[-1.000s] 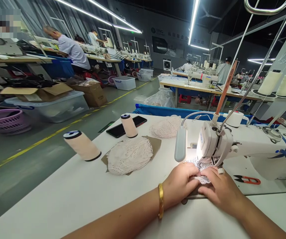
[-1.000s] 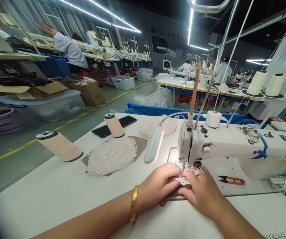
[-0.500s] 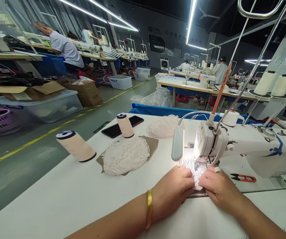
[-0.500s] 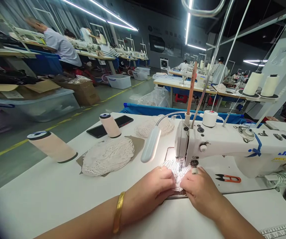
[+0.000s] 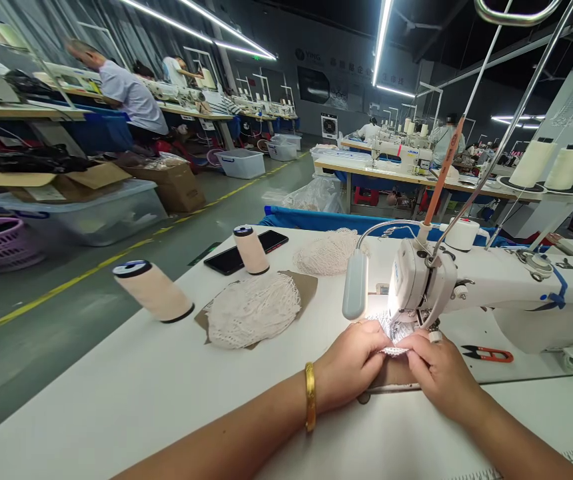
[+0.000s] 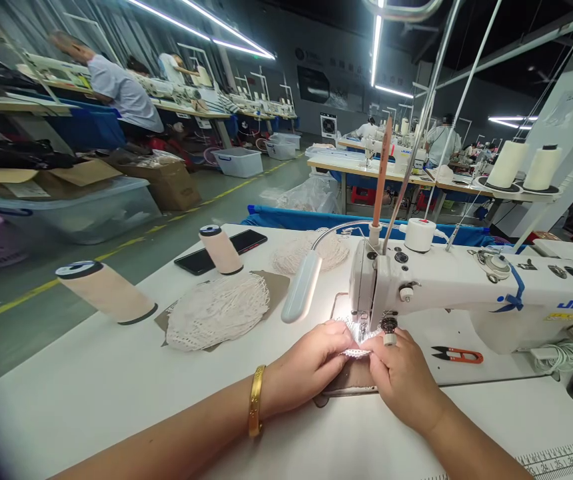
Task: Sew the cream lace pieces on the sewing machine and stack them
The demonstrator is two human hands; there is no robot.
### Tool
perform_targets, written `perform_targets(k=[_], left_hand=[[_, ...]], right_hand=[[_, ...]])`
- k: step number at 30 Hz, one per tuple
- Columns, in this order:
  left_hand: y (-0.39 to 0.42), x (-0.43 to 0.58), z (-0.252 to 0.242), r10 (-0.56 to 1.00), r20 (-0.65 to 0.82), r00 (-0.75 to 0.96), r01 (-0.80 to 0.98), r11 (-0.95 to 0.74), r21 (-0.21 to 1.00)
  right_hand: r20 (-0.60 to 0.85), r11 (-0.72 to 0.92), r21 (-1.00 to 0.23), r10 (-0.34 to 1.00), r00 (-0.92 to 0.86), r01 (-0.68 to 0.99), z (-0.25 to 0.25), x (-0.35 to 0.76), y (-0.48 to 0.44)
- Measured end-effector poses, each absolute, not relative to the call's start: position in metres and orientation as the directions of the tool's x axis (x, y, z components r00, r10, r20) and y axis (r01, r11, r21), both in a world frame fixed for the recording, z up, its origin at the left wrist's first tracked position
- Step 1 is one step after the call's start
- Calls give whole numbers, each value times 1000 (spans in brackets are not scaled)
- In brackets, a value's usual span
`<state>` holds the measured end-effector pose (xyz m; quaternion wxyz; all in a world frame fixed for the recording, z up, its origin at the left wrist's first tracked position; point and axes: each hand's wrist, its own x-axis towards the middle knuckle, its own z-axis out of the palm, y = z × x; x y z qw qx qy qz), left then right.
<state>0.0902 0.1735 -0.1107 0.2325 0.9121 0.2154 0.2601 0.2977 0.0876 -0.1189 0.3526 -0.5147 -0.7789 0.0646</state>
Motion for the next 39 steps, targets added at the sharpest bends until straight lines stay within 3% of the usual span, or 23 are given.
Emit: perform_targets(k=[7, 12, 26, 39], left_hand=[[153, 81, -111, 379, 515, 769, 187, -903, 386], [144, 76, -108, 302, 520, 799, 164, -942, 294], [161, 81, -116, 329, 541, 774, 230, -942, 243], [161, 79, -117, 306, 530, 791, 223, -951, 216]], right_hand=[[376, 577, -319, 806, -458, 752, -111, 303, 81], [311, 566, -270, 817, -486, 779, -105, 305, 76], [326, 501, -133, 837, -440, 855, -113, 306, 83], [302, 499, -150, 845, -441, 854, -116, 310, 84]])
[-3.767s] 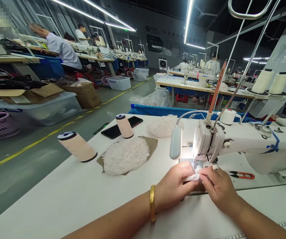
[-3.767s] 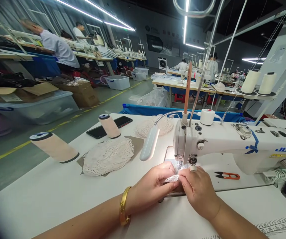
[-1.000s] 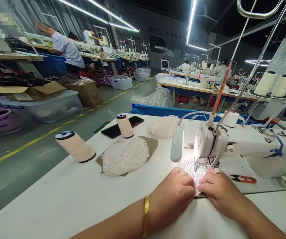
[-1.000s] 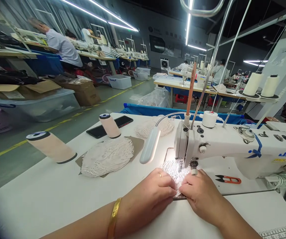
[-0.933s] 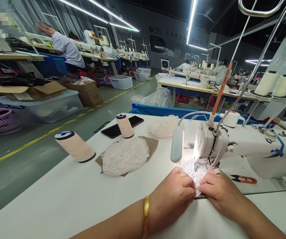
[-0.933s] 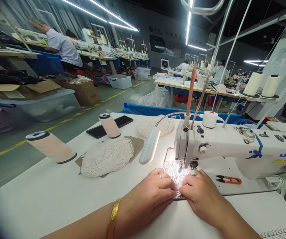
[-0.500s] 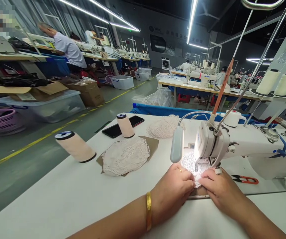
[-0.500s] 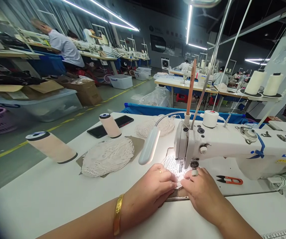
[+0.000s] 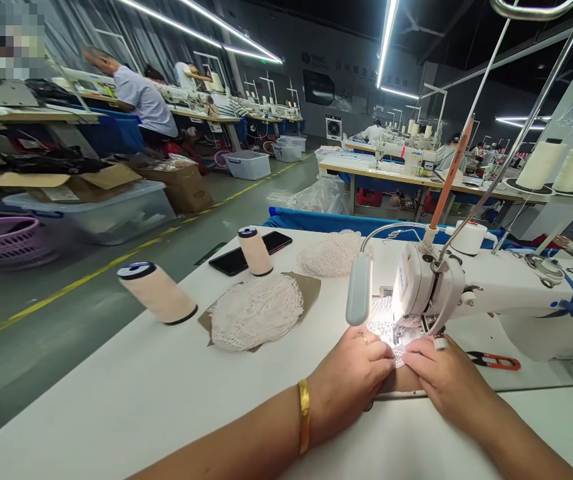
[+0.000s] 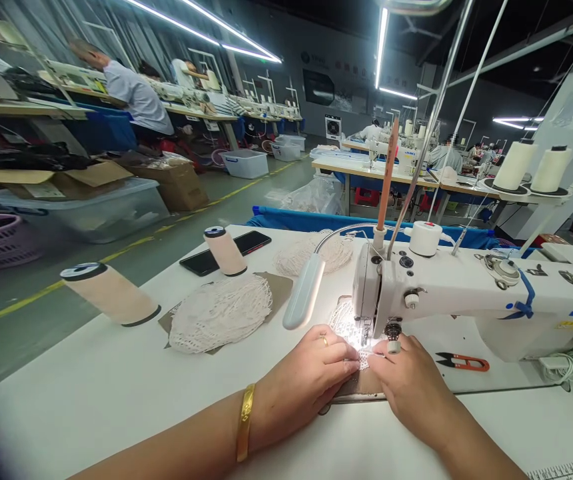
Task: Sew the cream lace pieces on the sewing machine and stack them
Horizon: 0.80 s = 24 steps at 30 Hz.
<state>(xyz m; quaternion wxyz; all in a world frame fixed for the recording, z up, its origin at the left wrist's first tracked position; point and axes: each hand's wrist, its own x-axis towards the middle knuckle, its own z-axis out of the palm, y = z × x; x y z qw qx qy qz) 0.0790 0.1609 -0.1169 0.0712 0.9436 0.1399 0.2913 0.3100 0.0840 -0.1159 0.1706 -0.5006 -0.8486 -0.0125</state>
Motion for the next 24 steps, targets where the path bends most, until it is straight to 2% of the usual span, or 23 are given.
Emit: perform_targets(k=[7, 14, 24], left_hand=[[163, 80, -115, 329, 518, 790, 246, -943, 224], [170, 83, -114, 339, 521, 783, 283, -941, 187], [174, 86, -112, 388, 456, 801, 332, -921, 202]], right_hand=[[364, 483, -130, 835, -411, 866, -117, 310, 86], [366, 430, -177, 863, -347, 885, -113, 307, 87], [434, 434, -154, 837, -334, 888, -114, 306, 93]])
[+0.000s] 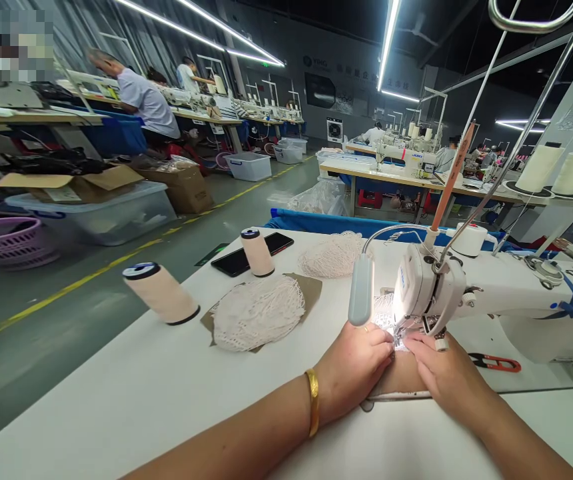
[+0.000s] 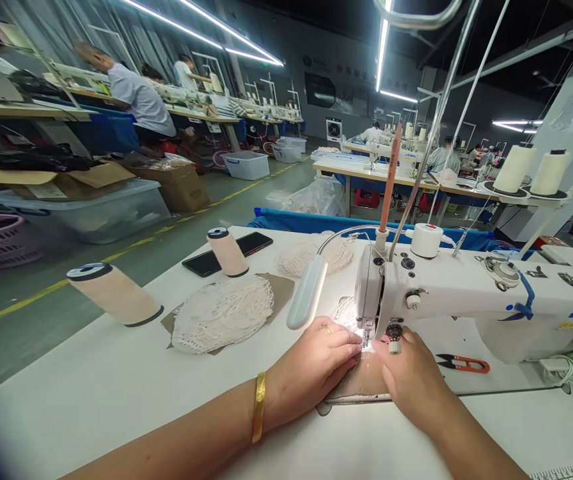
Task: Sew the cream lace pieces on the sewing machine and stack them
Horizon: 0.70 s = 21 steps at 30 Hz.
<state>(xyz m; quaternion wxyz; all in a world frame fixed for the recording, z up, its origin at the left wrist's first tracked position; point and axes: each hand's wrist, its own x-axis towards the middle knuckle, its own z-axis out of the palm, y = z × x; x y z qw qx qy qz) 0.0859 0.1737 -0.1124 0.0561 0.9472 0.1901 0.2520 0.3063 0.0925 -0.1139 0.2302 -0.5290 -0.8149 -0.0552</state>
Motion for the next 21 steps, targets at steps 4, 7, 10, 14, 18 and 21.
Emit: perform_targets(k=[4, 7, 10, 14, 18, 21], left_hand=[[174, 86, -115, 391, 464, 795, 323, -920, 223], [174, 86, -116, 407, 453, 793, 330, -912, 243], [172, 86, -116, 423, 427, 799, 341, -904, 257], [174, 85, -110, 447, 391, 804, 366, -891, 267], [177, 77, -98, 555, 342, 759, 503, -832, 234], [175, 69, -87, 545, 355, 760, 501, -838, 215]], right_hand=[[431, 416, -169, 846, -313, 893, -113, 306, 92], [435, 407, -184, 850, -297, 895, -113, 306, 91], [438, 411, -186, 848, -299, 892, -114, 306, 92], [450, 412, -182, 842, -297, 893, -116, 307, 94], [476, 425, -169, 825, -304, 889, -116, 309, 92], [502, 462, -163, 800, -329, 872, -117, 309, 88]])
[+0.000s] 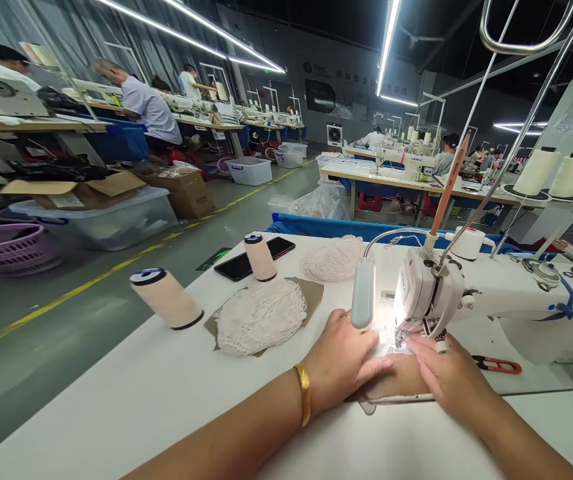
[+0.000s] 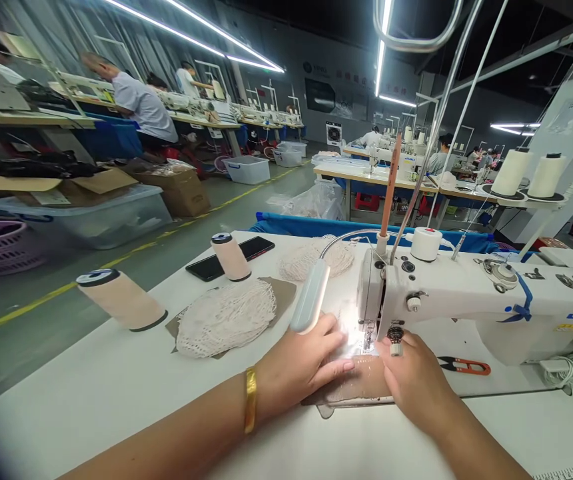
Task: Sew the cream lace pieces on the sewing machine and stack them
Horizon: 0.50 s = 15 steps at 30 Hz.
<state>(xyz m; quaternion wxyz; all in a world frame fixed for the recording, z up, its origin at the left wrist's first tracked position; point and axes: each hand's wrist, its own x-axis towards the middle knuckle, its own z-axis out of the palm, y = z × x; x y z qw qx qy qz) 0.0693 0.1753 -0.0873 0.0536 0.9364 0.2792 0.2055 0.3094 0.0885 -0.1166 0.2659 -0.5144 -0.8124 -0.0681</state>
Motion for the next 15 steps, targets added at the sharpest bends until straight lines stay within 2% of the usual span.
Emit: perform_targets(k=[4, 7, 10, 13, 15], left_hand=[[171, 66, -79, 452, 444, 774, 339, -887, 313], [172, 67, -84, 419, 473, 775, 298, -902, 312], [173, 68, -93, 390, 448, 804, 293, -916, 272], [169, 70, -100, 386, 442, 810, 301, -920, 252], [166, 72, -102, 390, 457, 800, 296, -918, 264]], right_hand=[[507, 588, -229, 753, -420, 776, -113, 305, 84], [453, 654, -269, 734, -506, 708, -108, 302, 83], [409, 595, -224, 776, -480, 772, -105, 306, 83], [438, 502, -165, 809, -393, 849, -106, 314, 82], [442, 513, -152, 800, -406, 845, -107, 316, 81]])
